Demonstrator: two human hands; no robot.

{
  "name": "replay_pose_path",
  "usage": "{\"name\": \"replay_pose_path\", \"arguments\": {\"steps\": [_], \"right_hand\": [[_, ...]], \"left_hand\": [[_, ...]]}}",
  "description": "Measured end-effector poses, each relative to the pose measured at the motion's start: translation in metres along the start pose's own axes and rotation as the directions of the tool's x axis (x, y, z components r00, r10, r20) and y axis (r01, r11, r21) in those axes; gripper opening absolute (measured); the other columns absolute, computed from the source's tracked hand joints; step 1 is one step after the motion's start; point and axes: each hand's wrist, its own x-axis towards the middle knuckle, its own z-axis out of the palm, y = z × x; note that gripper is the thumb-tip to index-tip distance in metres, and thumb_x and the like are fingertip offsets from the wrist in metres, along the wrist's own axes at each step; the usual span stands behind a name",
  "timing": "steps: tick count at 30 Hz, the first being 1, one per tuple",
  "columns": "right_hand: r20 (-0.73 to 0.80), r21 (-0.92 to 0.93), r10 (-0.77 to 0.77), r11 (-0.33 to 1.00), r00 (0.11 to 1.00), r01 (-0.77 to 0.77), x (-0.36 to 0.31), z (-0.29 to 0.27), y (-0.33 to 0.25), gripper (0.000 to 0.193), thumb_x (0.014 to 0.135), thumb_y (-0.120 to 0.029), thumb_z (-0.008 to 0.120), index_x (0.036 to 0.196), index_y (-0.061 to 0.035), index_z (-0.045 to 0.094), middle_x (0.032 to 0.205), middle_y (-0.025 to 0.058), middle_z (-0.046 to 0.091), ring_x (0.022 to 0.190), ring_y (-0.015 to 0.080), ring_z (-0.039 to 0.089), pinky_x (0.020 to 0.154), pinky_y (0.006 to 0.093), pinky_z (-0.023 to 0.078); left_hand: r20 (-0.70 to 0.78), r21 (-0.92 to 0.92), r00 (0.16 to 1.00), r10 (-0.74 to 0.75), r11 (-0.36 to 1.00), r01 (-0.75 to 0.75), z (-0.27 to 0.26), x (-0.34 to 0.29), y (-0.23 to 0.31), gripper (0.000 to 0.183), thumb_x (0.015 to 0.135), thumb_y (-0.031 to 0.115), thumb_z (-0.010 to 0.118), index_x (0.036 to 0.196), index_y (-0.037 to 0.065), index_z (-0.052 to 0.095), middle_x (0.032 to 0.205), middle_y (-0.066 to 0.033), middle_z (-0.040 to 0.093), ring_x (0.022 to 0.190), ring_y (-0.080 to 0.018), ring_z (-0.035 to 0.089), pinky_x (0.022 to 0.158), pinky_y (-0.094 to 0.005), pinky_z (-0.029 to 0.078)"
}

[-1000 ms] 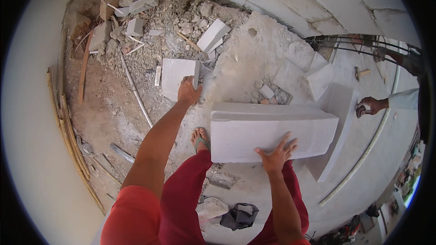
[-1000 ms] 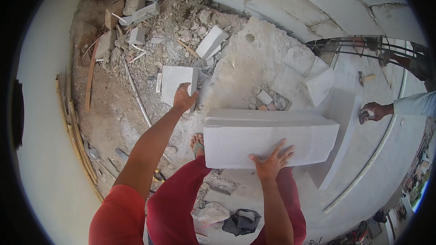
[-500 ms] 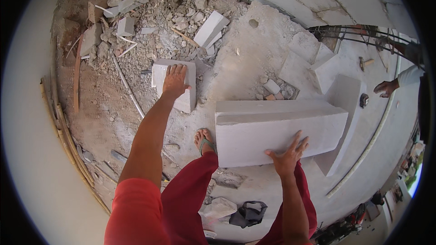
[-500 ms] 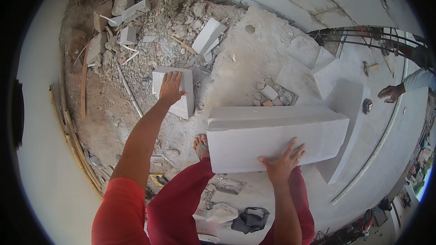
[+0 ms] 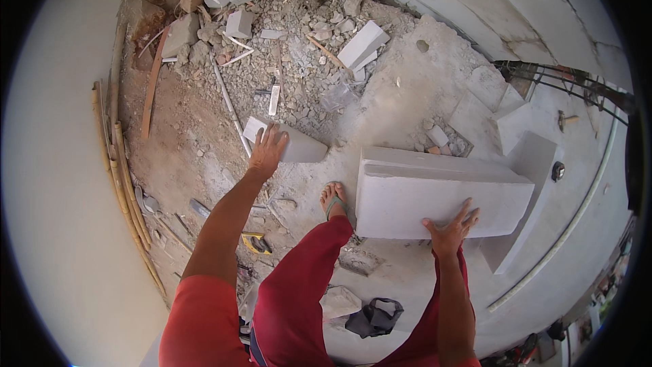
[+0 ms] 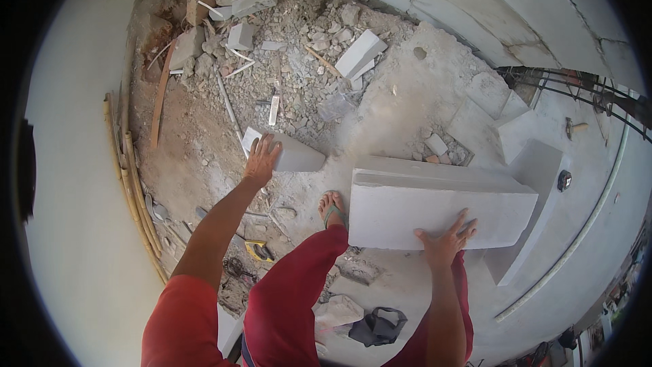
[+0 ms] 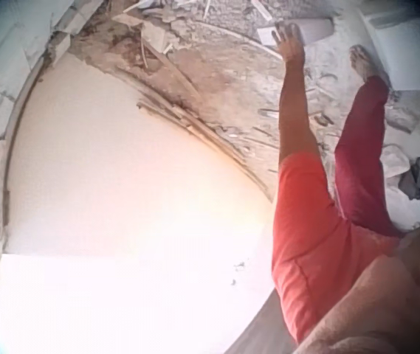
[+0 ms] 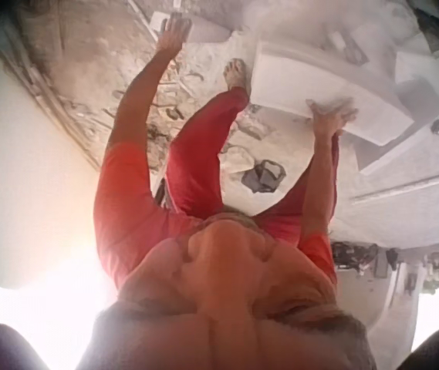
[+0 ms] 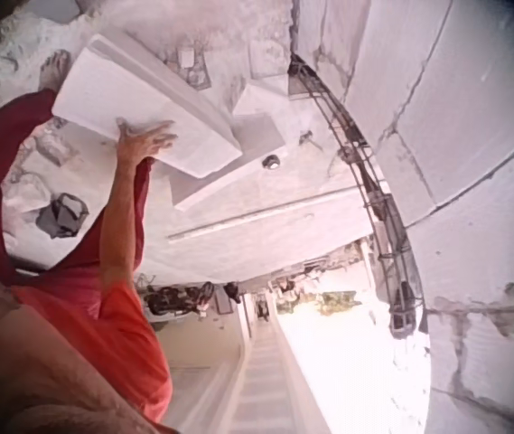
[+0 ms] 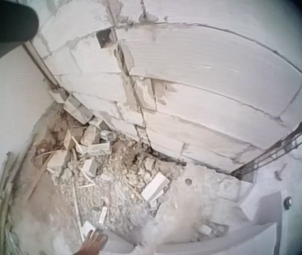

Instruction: The person measures and cuts white foam blocks using a tape measure and a hand saw. They mark the foam, position the saw, and cut through the material to create smaller pieces.

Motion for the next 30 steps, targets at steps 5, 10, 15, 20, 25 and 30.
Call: {"name": "replay_pose_path", "arguments": {"steps": [5, 10, 15, 20, 25, 30], "right_hand": [[0.033, -0.016, 0.033, 0.999, 0.999, -0.033, 0.005, 0.0, 0.003, 0.157, 0.061, -0.056, 0.104, 0.177, -0.0199, 0.004, 0.176, 0.0377, -0.005, 0.161, 0.0644, 0.002, 0.124, 0.0771, 0.022], [0.046, 0.022, 0.016, 1.0, 0.999, -0.017, 0.006, -0.007, 0.001, 0.157, 0.062, -0.058, 0.102, 0.177, -0.0165, 0.002, 0.175, 0.0404, -0.006, 0.16, 0.0671, -0.002, 0.122, 0.081, 0.02], [0.059, -0.018, 0.035, 0.999, 0.998, -0.034, 0.004, -0.012, 0.003, 0.156, 0.063, -0.066, 0.099, 0.177, -0.0187, 0.005, 0.176, 0.0388, -0.003, 0.161, 0.0654, 0.0, 0.125, 0.0766, 0.018], [0.056, -0.015, -0.049, 0.999, 0.997, 0.05, 0.003, -0.027, 0.016, 0.139, 0.075, -0.065, 0.093, 0.177, -0.0152, 0.013, 0.176, 0.0356, 0.009, 0.16, 0.0605, 0.014, 0.125, 0.0726, 0.024], [0.15, 0.786, -0.106, 0.616, 0.983, -0.054, 0.035, -0.053, 0.09, 0.096, 0.097, -0.054, 0.081, 0.167, -0.0037, 0.039, 0.162, 0.0277, 0.048, 0.15, 0.044, 0.046, 0.121, 0.0559, 0.039], [0.298, 0.83, -0.331, 0.552, 0.895, -0.072, 0.036, -0.142, 0.113, 0.078, 0.097, -0.043, 0.082, 0.156, 0.0011, 0.055, 0.149, 0.0209, 0.064, 0.138, 0.0307, 0.059, 0.117, 0.0412, 0.045]], "left_hand": [[0.21, -0.107, 0.975, -0.071, 0.99, 0.095, -0.024, 0.002, 0.001, 0.078, 0.077, 0.005, 0.082, 0.148, 0.005, 0.05, 0.14, -0.0229, 0.056, 0.137, -0.0453, 0.051, 0.123, -0.0549, 0.037], [-0.065, -0.293, 0.829, -0.555, 0.805, 0.516, -0.076, -0.041, 0.046, 0.082, 0.069, 0.014, 0.094, 0.14, 0.002, 0.054, 0.125, -0.0252, 0.063, 0.127, -0.0465, 0.058, 0.113, -0.0569, 0.044], [0.072, -0.668, 0.539, -0.839, 0.361, 0.651, -0.197, -0.09, 0.093, 0.089, 0.077, 0.028, 0.096, 0.146, -0.01, 0.055, 0.137, -0.028, 0.065, 0.13, -0.0394, 0.062, 0.109, -0.0521, 0.05], [0.313, -0.917, 0.688, -0.655, -0.021, 0.397, -0.275, -0.113, 0.16, 0.083, 0.085, 0.034, 0.09, 0.146, -0.01, 0.056, 0.138, -0.0226, 0.065, 0.123, -0.0336, 0.064, 0.112, -0.0455, 0.048], [0.461, -0.88, 0.858, -0.227, -0.244, 0.408, -0.273, -0.049, 0.259, 0.077, 0.082, 0.027, 0.091, 0.144, -0.007, 0.06, 0.132, -0.0174, 0.07, 0.121, -0.0287, 0.066, 0.109, -0.041, 0.051], [0.496, -0.823, 0.868, -0.024, -0.332, 0.461, -0.226, 0.024, 0.378, 0.086, 0.084, 0.024, 0.091, 0.153, -0.006, 0.051, 0.138, -0.0179, 0.067, 0.124, -0.0281, 0.066, 0.11, -0.0414, 0.051]]}}
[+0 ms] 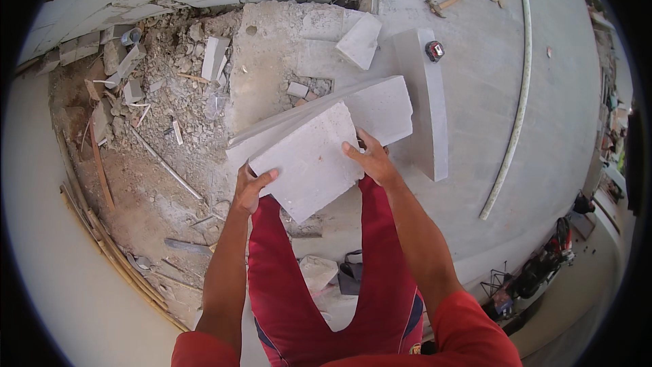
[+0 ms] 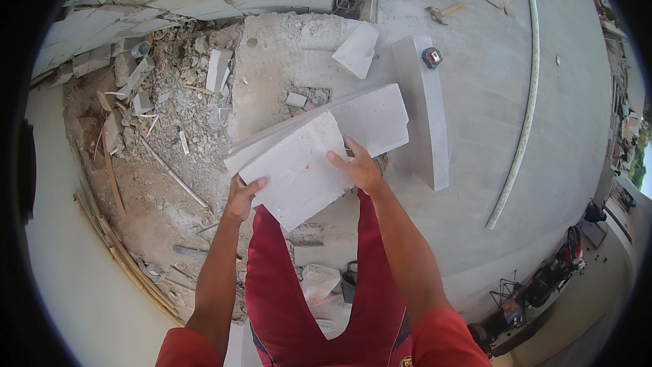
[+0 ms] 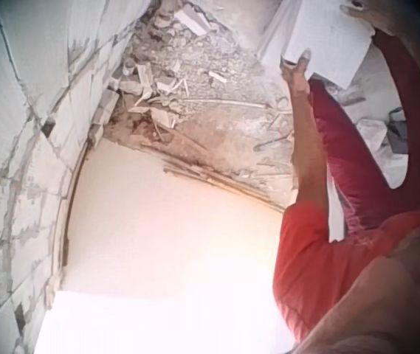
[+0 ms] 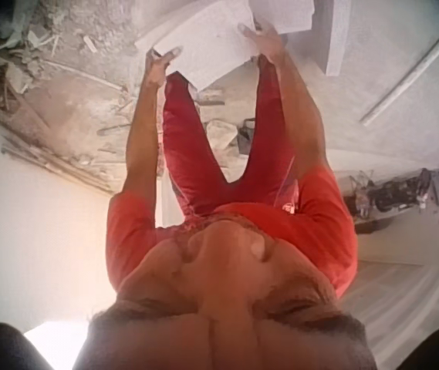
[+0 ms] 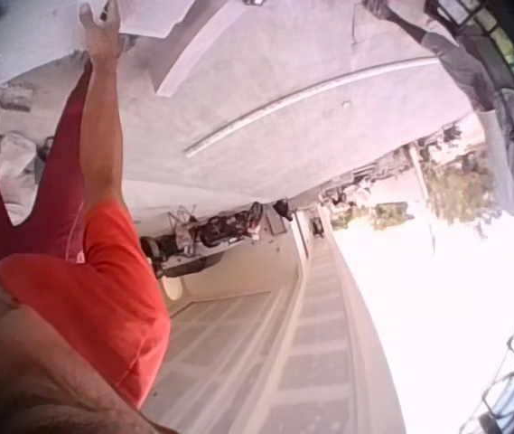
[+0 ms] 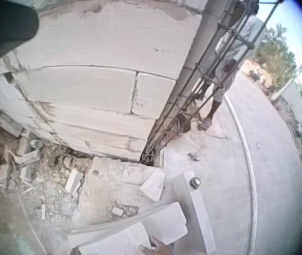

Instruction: The person measures and cuts white foam blocks using a tape measure and a hand saw. They mark the foam, position the saw, and cut through the material to create smaller pieces.

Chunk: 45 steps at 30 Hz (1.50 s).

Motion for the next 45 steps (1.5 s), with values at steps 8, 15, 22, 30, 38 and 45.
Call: {"name": "replay_pose_path", "arguments": {"steps": [8, 15, 22, 30, 38, 45], "right_hand": [[-0.264, -0.006, -0.044, 0.999, 0.964, 0.043, 0.013, -0.057, 0.017, 0.083, 0.091, -0.038, 0.089, 0.155, 0.002, 0.055, 0.146, 0.0215, 0.065, 0.134, 0.033, 0.063, 0.116, 0.0433, 0.047], [-0.156, -0.215, -0.11, 0.974, 0.982, 0.075, 0.029, -0.093, 0.025, 0.085, 0.09, -0.046, 0.088, 0.152, 0.0026, 0.057, 0.143, 0.028, 0.065, 0.125, 0.0411, 0.069, 0.11, 0.0448, 0.053], [-0.485, -0.563, -0.322, 0.826, 0.813, -0.008, 0.117, -0.22, -0.007, 0.084, 0.091, -0.038, 0.088, 0.157, -0.0029, 0.05, 0.142, 0.0269, 0.061, 0.129, 0.0412, 0.064, 0.107, 0.0497, 0.054], [-0.504, -0.772, -0.373, 0.599, 0.779, -0.213, 0.208, -0.312, -0.021, 0.082, 0.089, -0.034, 0.09, 0.156, -0.0124, 0.048, 0.141, 0.029, 0.058, 0.129, 0.0495, 0.059, 0.109, 0.0544, 0.052], [-0.014, -0.459, -0.287, 0.853, 0.958, 0.249, 0.042, -0.18, -0.048, 0.069, 0.09, -0.031, 0.089, 0.148, -0.0089, 0.057, 0.123, 0.0226, 0.064, 0.121, 0.0367, 0.061, 0.104, 0.045, 0.053], [0.525, -0.037, -0.096, 0.99, 0.846, 0.135, -0.097, -0.039, -0.017, 0.07, 0.087, -0.031, 0.094, 0.141, 0.0006, 0.061, 0.128, 0.0192, 0.068, 0.121, 0.0297, 0.067, 0.106, 0.0438, 0.053]], "left_hand": [[-0.21, 0.228, 0.971, 0.116, 0.971, -0.067, 0.1, 0.064, -0.072, 0.073, 0.105, 0.043, 0.075, 0.153, -0.006, 0.05, 0.14, -0.018, 0.066, 0.126, -0.0253, 0.063, 0.11, -0.0401, 0.05], [-0.356, 0.506, 0.896, 0.265, 0.861, -0.054, 0.124, 0.078, -0.09, 0.069, 0.11, 0.05, 0.063, 0.147, -0.008, 0.058, 0.135, -0.0237, 0.07, 0.123, -0.0321, 0.066, 0.108, -0.0435, 0.049], [-0.439, 0.58, 0.83, 0.344, 0.814, -0.031, 0.146, 0.078, -0.088, 0.063, 0.11, 0.04, 0.065, 0.149, -0.008, 0.055, 0.134, -0.024, 0.069, 0.122, -0.033, 0.065, 0.109, -0.0436, 0.048], [-0.481, 0.764, 0.694, 0.535, 0.644, 0.033, 0.156, 0.085, -0.09, 0.077, 0.105, 0.037, 0.07, 0.16, -0.009, 0.042, 0.157, -0.0346, 0.052, 0.147, -0.0485, 0.051, 0.124, -0.0488, 0.04], [-0.355, 0.62, 0.754, 0.552, 0.743, -0.252, 0.194, 0.039, -0.021, 0.057, 0.104, 0.025, 0.075, 0.15, -0.004, 0.057, 0.151, -0.0272, 0.057, 0.14, -0.034, 0.06, 0.112, -0.0454, 0.053], [0.285, 0.401, 0.946, 0.155, 0.877, -0.264, 0.191, -0.043, -0.003, 0.06, 0.113, 0.043, 0.06, 0.148, -0.006, 0.061, 0.131, -0.0211, 0.071, 0.127, -0.031, 0.068, 0.112, -0.0442, 0.05]]}}
